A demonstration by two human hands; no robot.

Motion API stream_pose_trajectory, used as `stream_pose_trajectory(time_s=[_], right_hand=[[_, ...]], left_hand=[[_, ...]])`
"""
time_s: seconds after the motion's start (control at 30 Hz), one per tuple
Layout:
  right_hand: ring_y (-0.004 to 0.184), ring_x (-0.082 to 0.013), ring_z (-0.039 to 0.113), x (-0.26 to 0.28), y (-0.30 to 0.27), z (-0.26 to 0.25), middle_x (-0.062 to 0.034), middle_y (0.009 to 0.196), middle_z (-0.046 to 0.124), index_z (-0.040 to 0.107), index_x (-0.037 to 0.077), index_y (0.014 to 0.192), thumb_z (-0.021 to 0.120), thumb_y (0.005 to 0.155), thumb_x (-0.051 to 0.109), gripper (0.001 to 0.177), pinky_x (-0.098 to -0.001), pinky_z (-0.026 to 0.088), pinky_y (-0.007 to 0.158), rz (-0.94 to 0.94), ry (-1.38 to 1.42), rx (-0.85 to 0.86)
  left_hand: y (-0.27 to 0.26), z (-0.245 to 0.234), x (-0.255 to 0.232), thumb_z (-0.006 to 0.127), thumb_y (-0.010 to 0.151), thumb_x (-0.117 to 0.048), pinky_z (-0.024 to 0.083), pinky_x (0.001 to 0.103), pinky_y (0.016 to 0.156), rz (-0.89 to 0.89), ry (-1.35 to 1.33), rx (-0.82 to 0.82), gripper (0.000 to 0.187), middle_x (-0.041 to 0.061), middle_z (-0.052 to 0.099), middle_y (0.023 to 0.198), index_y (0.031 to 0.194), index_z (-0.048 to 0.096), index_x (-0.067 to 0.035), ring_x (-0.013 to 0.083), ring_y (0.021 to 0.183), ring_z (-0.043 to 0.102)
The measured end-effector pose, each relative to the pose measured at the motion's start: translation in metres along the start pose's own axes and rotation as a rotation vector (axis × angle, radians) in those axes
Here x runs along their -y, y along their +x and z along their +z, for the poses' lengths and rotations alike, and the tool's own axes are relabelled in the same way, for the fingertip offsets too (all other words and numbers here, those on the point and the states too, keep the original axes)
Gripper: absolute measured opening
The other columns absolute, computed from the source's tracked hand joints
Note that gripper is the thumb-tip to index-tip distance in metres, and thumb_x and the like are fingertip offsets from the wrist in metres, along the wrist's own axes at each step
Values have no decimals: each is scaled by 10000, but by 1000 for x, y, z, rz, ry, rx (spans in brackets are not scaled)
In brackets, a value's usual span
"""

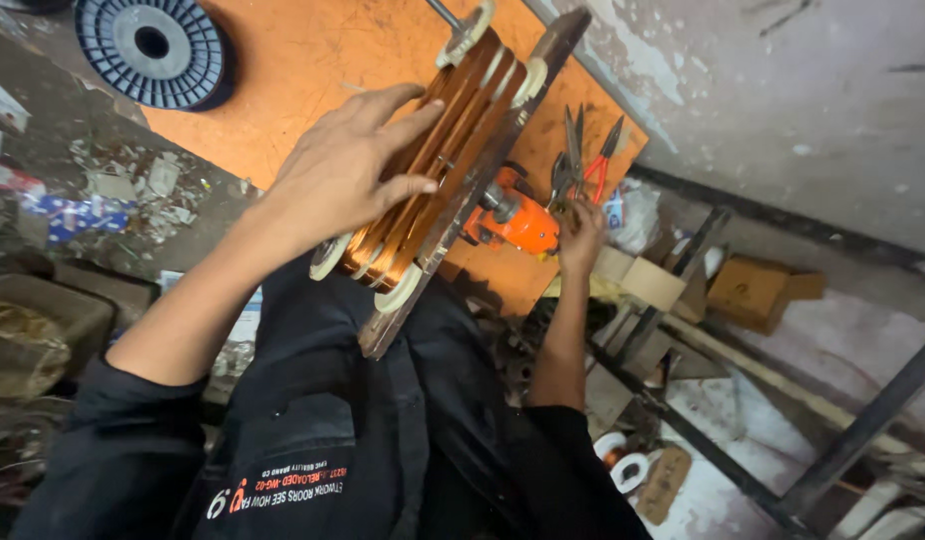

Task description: The person operates a manual wire-winding machine to wrap copper wire onto a cylindrical bobbin. They use a wrench to tighten the bobbin, start the machine, and later remove the wound coil. The person also handles a separate bundle of copper wire and adjusts the machine components.

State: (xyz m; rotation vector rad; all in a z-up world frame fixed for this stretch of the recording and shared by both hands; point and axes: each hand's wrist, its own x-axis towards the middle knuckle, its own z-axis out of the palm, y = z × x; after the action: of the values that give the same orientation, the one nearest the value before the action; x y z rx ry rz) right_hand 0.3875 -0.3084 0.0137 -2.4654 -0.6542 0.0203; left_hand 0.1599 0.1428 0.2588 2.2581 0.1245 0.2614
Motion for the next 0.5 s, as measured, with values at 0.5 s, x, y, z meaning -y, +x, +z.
stream_pose_trajectory(time_s=[0.5], right_hand=[[1198, -475, 554, 5, 15, -3, -269, 1299, 559, 432, 6, 1474, 751, 858, 32, 693, -483, 473, 1002, -4, -98, 145]], left_hand=[[25, 3, -3, 809, 924, -213, 537, 378, 841, 260, 223, 3, 120, 7, 719, 1019, 1016, 799, -137, 249, 978, 654]])
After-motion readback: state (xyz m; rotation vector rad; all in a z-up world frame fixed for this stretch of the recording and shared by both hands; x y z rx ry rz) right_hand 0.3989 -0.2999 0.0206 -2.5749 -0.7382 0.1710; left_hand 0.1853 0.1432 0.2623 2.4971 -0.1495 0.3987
